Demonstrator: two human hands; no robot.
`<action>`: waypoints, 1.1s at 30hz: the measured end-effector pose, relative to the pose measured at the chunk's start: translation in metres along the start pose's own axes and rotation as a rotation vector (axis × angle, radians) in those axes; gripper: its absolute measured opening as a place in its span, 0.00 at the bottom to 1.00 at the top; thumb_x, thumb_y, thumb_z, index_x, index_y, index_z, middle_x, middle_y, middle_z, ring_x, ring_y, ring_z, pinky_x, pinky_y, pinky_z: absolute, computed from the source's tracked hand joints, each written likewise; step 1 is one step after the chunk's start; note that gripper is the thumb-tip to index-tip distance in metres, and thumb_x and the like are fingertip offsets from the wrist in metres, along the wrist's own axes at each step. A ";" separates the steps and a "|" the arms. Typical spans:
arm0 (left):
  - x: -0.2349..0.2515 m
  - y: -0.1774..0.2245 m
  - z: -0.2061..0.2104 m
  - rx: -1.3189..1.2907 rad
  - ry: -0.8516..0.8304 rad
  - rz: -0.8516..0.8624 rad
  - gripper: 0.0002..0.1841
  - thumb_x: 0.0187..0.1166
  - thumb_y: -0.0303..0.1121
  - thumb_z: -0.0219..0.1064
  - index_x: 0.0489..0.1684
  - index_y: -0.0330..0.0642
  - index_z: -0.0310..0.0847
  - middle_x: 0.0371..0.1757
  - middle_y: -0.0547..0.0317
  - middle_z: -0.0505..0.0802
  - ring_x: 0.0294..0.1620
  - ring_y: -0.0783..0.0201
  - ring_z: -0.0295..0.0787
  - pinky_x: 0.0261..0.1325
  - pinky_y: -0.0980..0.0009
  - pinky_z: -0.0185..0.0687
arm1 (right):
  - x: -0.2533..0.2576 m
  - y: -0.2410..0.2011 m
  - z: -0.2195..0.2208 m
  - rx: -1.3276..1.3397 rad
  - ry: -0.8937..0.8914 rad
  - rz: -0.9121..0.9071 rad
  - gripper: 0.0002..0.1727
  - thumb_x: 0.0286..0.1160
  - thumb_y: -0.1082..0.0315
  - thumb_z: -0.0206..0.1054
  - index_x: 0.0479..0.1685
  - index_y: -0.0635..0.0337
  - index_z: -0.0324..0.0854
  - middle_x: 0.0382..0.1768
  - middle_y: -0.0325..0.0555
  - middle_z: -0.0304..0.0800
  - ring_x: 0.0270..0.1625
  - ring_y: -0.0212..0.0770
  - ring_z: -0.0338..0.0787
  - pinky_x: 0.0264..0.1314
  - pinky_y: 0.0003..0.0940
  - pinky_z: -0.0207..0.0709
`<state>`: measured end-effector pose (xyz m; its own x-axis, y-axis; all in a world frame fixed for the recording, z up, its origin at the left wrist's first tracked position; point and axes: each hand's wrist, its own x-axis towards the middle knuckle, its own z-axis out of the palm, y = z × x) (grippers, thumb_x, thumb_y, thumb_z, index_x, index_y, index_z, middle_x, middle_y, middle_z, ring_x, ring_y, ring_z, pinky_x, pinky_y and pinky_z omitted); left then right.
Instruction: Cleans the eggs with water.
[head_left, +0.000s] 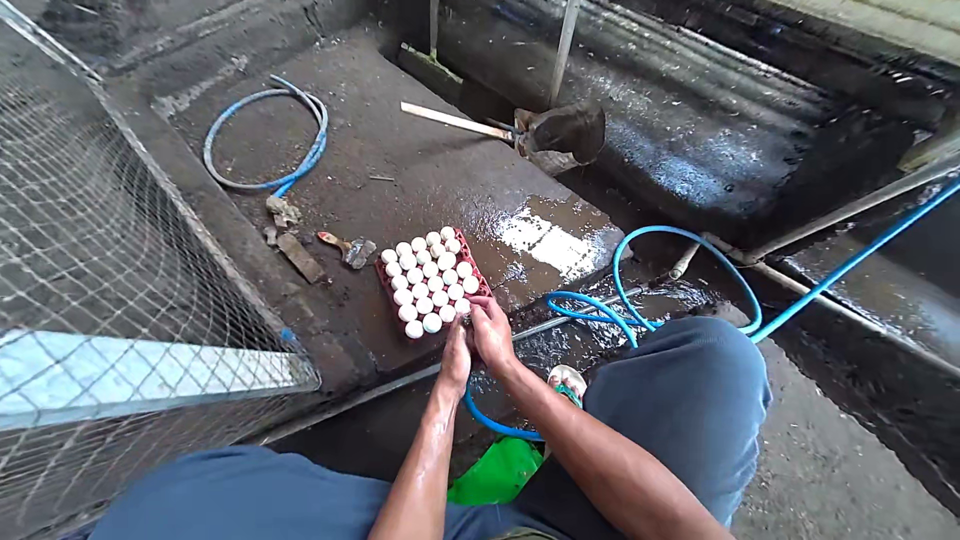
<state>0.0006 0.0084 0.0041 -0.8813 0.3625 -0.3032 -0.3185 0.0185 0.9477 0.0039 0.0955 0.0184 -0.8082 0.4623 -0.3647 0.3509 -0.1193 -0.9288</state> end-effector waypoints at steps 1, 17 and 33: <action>0.000 0.002 0.000 0.018 -0.002 0.004 0.30 0.95 0.38 0.26 0.86 0.30 0.58 0.80 0.41 0.75 0.77 0.63 0.73 0.80 0.66 0.68 | 0.001 -0.001 -0.001 0.018 -0.002 0.024 0.20 0.87 0.64 0.53 0.69 0.63 0.80 0.59 0.56 0.90 0.62 0.47 0.88 0.66 0.51 0.78; 0.037 -0.007 -0.028 -0.292 -0.182 -0.187 0.29 0.90 0.42 0.24 0.51 0.43 0.77 0.29 0.60 0.88 0.22 0.70 0.80 0.25 0.75 0.77 | 0.035 0.055 -0.034 -0.140 -0.431 0.338 0.23 0.85 0.69 0.60 0.79 0.58 0.71 0.56 0.57 0.87 0.37 0.43 0.87 0.38 0.41 0.83; 0.196 -0.024 -0.022 0.630 0.010 -0.261 0.29 0.82 0.36 0.70 0.79 0.31 0.68 0.67 0.34 0.86 0.62 0.48 0.90 0.69 0.55 0.84 | 0.054 0.111 0.009 0.071 -0.558 0.489 0.13 0.85 0.73 0.57 0.62 0.61 0.81 0.45 0.48 0.87 0.30 0.35 0.78 0.32 0.33 0.73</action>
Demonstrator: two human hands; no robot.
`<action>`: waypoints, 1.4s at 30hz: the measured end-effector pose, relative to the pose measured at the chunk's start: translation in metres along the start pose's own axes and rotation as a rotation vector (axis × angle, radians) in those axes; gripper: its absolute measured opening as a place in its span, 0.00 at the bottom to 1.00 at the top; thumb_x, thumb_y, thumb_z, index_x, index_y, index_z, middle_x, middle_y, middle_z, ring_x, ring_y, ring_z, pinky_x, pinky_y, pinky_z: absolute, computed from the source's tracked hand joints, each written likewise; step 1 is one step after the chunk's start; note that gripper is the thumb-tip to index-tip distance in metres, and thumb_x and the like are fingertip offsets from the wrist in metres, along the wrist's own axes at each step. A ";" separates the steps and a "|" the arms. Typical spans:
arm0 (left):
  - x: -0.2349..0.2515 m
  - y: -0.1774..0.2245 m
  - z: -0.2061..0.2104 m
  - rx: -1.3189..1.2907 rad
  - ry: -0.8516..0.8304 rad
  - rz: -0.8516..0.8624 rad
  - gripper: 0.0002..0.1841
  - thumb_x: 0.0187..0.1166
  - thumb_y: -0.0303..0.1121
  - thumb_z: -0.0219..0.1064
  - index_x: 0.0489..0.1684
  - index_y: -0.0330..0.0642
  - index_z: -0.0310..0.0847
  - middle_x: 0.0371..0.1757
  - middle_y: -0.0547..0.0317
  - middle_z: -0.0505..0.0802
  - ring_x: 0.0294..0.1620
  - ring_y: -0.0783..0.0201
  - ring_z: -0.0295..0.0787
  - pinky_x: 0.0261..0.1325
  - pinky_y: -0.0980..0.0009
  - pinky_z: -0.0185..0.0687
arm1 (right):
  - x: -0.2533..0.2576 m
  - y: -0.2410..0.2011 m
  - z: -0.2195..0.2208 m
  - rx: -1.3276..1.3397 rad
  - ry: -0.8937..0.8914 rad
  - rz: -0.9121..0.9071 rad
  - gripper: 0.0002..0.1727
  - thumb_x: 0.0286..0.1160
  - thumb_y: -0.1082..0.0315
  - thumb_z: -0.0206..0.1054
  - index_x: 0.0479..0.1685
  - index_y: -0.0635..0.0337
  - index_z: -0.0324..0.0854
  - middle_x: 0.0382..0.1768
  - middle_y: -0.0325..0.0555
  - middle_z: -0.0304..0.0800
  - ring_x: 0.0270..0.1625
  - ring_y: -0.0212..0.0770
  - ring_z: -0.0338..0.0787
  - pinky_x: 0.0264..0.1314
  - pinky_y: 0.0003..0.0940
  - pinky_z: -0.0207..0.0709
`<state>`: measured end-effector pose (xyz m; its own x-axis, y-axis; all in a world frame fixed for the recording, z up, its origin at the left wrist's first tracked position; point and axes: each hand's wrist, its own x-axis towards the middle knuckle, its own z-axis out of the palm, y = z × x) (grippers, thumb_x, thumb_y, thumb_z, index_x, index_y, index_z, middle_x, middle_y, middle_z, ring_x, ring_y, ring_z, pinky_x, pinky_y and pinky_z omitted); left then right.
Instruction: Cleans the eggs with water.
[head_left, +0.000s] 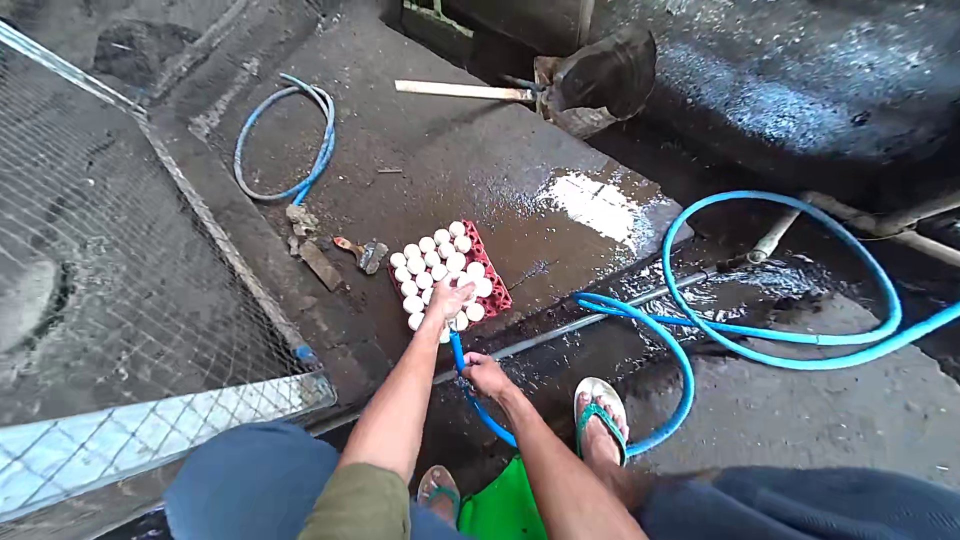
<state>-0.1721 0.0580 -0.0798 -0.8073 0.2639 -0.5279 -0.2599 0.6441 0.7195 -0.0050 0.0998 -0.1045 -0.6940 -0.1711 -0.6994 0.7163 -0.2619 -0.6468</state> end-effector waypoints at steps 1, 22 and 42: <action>0.019 0.001 0.000 0.138 0.029 0.047 0.30 0.78 0.37 0.74 0.76 0.32 0.72 0.67 0.34 0.86 0.65 0.46 0.88 0.72 0.51 0.82 | 0.002 0.001 -0.002 0.028 -0.002 0.004 0.13 0.85 0.73 0.57 0.62 0.61 0.81 0.44 0.48 0.87 0.30 0.35 0.78 0.32 0.32 0.73; 0.127 0.025 0.004 1.052 -0.003 0.168 0.33 0.76 0.42 0.73 0.82 0.43 0.71 0.75 0.35 0.80 0.72 0.32 0.80 0.67 0.32 0.77 | 0.010 0.016 -0.007 0.272 0.008 -0.003 0.11 0.83 0.75 0.60 0.56 0.66 0.83 0.43 0.48 0.88 0.40 0.35 0.83 0.46 0.34 0.77; 0.123 0.031 0.014 1.119 0.008 0.064 0.33 0.78 0.48 0.70 0.80 0.39 0.71 0.69 0.31 0.85 0.70 0.30 0.81 0.66 0.29 0.73 | 0.009 0.017 -0.011 0.338 0.000 0.002 0.11 0.83 0.75 0.59 0.55 0.66 0.83 0.42 0.47 0.88 0.39 0.34 0.84 0.45 0.33 0.79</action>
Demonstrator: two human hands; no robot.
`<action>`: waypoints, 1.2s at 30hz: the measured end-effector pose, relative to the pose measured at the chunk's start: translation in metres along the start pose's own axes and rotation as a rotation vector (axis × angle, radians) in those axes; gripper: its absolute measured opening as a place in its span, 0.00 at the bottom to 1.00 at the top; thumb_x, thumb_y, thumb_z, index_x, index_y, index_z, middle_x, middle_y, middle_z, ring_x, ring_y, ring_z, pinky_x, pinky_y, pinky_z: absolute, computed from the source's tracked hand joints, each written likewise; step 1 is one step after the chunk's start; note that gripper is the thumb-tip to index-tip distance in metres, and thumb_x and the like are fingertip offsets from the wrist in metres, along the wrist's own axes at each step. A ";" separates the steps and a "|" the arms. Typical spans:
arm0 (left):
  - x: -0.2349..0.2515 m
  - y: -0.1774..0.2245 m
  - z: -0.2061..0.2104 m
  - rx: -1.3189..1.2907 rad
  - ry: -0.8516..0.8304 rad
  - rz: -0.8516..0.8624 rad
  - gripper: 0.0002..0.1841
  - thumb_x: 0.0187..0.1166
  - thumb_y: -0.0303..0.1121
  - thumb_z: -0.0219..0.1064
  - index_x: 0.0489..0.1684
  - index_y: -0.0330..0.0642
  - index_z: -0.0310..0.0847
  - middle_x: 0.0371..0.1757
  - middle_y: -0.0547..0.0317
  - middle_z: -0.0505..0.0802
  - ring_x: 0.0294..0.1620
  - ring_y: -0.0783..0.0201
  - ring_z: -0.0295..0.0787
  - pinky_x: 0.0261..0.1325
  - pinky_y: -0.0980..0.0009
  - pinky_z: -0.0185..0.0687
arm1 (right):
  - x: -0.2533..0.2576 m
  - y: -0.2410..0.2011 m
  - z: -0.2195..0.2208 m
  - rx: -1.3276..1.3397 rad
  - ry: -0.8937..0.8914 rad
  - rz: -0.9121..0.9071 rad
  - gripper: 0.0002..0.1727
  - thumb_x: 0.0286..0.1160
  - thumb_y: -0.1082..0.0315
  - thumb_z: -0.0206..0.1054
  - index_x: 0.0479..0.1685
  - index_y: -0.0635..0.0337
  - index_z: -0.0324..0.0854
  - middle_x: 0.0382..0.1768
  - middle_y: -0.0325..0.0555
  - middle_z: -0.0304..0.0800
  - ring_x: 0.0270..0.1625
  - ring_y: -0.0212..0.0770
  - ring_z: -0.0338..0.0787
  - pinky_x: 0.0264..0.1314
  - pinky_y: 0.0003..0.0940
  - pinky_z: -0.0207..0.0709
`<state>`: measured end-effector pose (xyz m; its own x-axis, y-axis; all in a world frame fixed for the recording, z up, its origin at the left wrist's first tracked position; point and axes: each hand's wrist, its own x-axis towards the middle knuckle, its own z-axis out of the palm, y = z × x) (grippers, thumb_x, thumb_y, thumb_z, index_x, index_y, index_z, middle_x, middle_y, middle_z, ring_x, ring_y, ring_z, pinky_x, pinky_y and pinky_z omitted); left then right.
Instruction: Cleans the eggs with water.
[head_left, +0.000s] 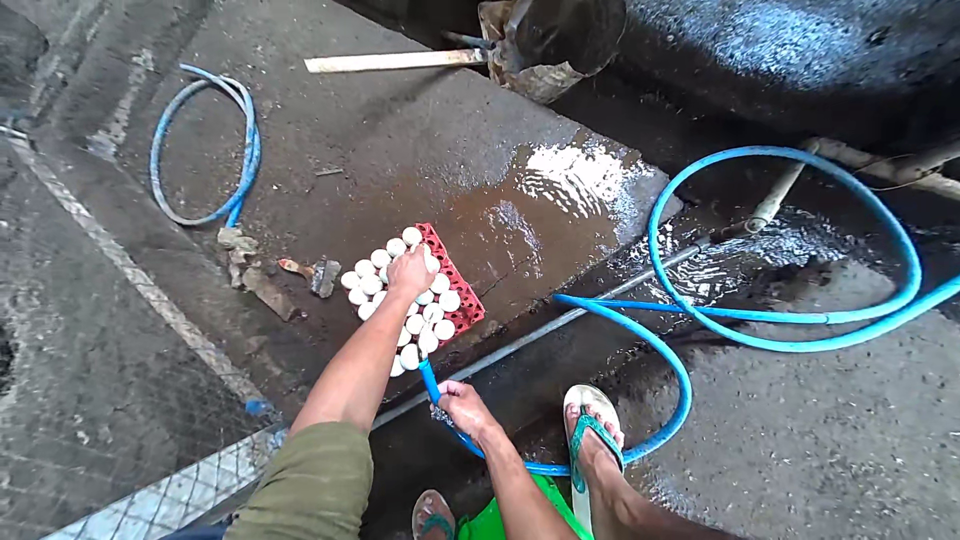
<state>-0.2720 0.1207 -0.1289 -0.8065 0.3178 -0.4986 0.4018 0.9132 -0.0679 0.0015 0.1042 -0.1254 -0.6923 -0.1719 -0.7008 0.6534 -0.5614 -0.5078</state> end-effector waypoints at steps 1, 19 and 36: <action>0.000 0.001 0.002 0.004 0.018 0.001 0.32 0.77 0.48 0.71 0.78 0.39 0.73 0.68 0.31 0.86 0.69 0.30 0.82 0.66 0.29 0.73 | 0.000 0.000 0.000 0.000 -0.001 0.000 0.11 0.83 0.75 0.59 0.56 0.66 0.83 0.42 0.47 0.88 0.39 0.34 0.84 0.45 0.33 0.79; 0.034 -0.005 -0.031 -0.234 0.004 -0.091 0.25 0.86 0.46 0.61 0.61 0.28 0.82 0.63 0.26 0.86 0.71 0.30 0.80 0.72 0.31 0.71 | 0.002 0.001 -0.006 0.027 0.002 -0.008 0.11 0.83 0.74 0.59 0.55 0.65 0.84 0.41 0.46 0.89 0.36 0.33 0.83 0.41 0.31 0.76; 0.050 0.019 -0.014 -0.148 0.022 -0.265 0.32 0.75 0.45 0.73 0.66 0.22 0.75 0.66 0.23 0.84 0.71 0.31 0.81 0.72 0.36 0.74 | 0.000 -0.005 -0.011 0.030 -0.022 0.005 0.11 0.83 0.74 0.58 0.55 0.65 0.83 0.41 0.46 0.89 0.37 0.33 0.84 0.43 0.32 0.78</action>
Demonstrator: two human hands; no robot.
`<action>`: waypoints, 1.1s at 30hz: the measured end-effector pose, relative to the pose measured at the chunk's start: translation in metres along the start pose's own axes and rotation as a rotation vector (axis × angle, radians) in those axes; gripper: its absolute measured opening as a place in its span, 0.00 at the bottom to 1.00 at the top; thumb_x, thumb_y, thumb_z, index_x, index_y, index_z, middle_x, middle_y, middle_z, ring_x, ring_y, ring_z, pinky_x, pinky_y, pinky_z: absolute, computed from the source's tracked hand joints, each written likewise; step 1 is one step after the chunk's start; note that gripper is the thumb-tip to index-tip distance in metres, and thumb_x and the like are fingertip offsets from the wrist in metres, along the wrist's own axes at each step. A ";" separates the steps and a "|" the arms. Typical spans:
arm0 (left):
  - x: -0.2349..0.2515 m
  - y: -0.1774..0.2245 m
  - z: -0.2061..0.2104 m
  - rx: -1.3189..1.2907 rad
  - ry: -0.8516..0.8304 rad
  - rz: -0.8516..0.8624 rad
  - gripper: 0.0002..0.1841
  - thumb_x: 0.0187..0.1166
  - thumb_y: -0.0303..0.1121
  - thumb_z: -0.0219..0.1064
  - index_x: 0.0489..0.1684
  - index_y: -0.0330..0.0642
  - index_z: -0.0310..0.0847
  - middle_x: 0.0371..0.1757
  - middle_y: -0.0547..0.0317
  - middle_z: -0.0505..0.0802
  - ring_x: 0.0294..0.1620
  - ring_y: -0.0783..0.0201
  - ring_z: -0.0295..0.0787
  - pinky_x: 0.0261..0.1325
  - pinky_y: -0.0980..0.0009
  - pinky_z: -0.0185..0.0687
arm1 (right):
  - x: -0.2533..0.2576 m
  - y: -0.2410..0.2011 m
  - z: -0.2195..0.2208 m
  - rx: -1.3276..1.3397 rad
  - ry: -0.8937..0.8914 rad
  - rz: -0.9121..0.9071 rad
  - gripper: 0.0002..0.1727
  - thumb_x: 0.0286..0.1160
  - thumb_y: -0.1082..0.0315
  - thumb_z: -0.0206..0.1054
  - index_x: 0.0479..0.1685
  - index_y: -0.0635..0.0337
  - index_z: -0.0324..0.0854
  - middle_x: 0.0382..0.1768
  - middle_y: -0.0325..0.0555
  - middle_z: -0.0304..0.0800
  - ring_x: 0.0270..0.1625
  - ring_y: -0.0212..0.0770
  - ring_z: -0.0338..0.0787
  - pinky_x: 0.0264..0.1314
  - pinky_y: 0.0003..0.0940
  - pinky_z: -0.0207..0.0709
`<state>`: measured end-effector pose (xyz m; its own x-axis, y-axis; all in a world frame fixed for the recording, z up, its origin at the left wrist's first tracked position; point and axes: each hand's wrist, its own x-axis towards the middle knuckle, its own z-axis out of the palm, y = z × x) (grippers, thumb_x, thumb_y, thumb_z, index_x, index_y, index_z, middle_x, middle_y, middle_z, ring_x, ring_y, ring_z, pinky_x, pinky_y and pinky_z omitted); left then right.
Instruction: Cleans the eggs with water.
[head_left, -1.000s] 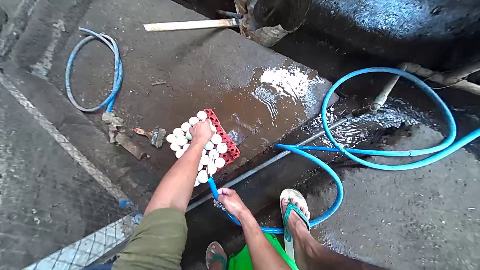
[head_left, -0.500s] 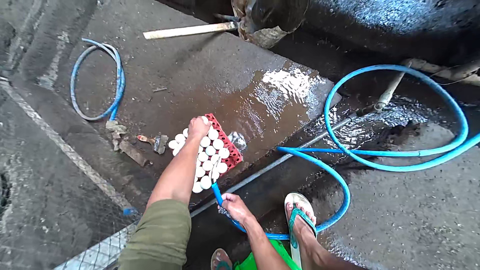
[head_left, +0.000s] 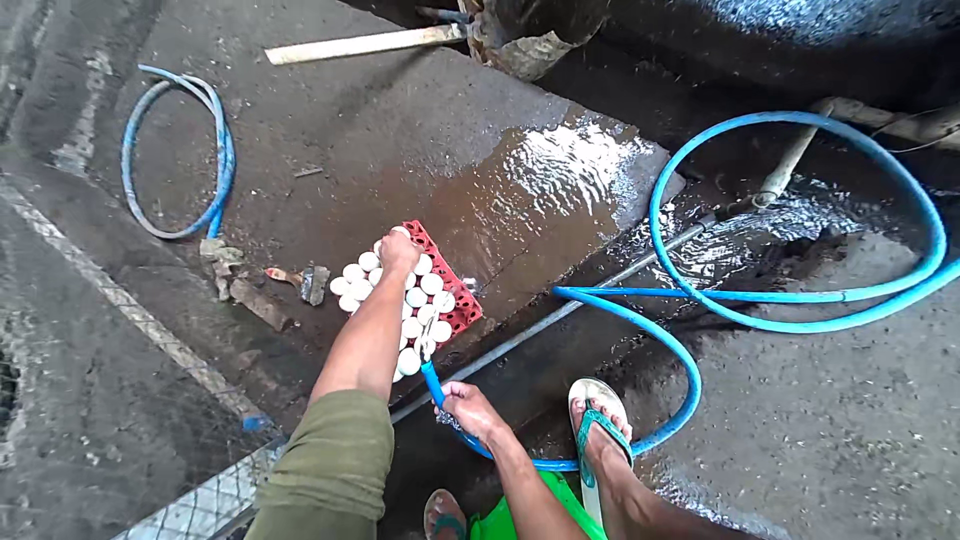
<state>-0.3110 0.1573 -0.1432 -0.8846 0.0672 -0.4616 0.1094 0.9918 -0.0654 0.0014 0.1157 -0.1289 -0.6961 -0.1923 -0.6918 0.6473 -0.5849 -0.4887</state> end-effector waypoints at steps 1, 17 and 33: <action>-0.001 -0.001 0.002 -0.016 0.024 0.002 0.34 0.74 0.46 0.74 0.68 0.22 0.74 0.66 0.23 0.84 0.71 0.31 0.81 0.72 0.36 0.74 | 0.000 0.000 0.000 -0.005 -0.001 -0.001 0.11 0.83 0.74 0.58 0.55 0.65 0.83 0.41 0.46 0.89 0.38 0.33 0.84 0.43 0.32 0.78; -0.008 -0.036 0.015 -0.213 0.158 0.166 0.37 0.73 0.45 0.77 0.75 0.28 0.70 0.74 0.22 0.76 0.71 0.26 0.78 0.71 0.33 0.74 | 0.000 0.003 0.000 -0.002 0.012 0.002 0.10 0.82 0.74 0.59 0.54 0.64 0.83 0.39 0.44 0.88 0.35 0.32 0.82 0.39 0.30 0.75; -0.090 -0.094 0.022 -1.654 -0.072 0.163 0.33 0.89 0.59 0.24 0.50 0.48 0.74 0.25 0.62 0.86 0.24 0.65 0.84 0.32 0.67 0.86 | 0.004 0.000 0.009 -0.076 0.031 0.013 0.10 0.82 0.74 0.61 0.54 0.64 0.84 0.40 0.46 0.87 0.38 0.35 0.82 0.44 0.35 0.77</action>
<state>-0.2315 0.0552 -0.1144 -0.8865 0.2166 -0.4088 -0.4157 0.0147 0.9094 -0.0038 0.1073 -0.1266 -0.6783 -0.1740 -0.7138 0.6786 -0.5209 -0.5178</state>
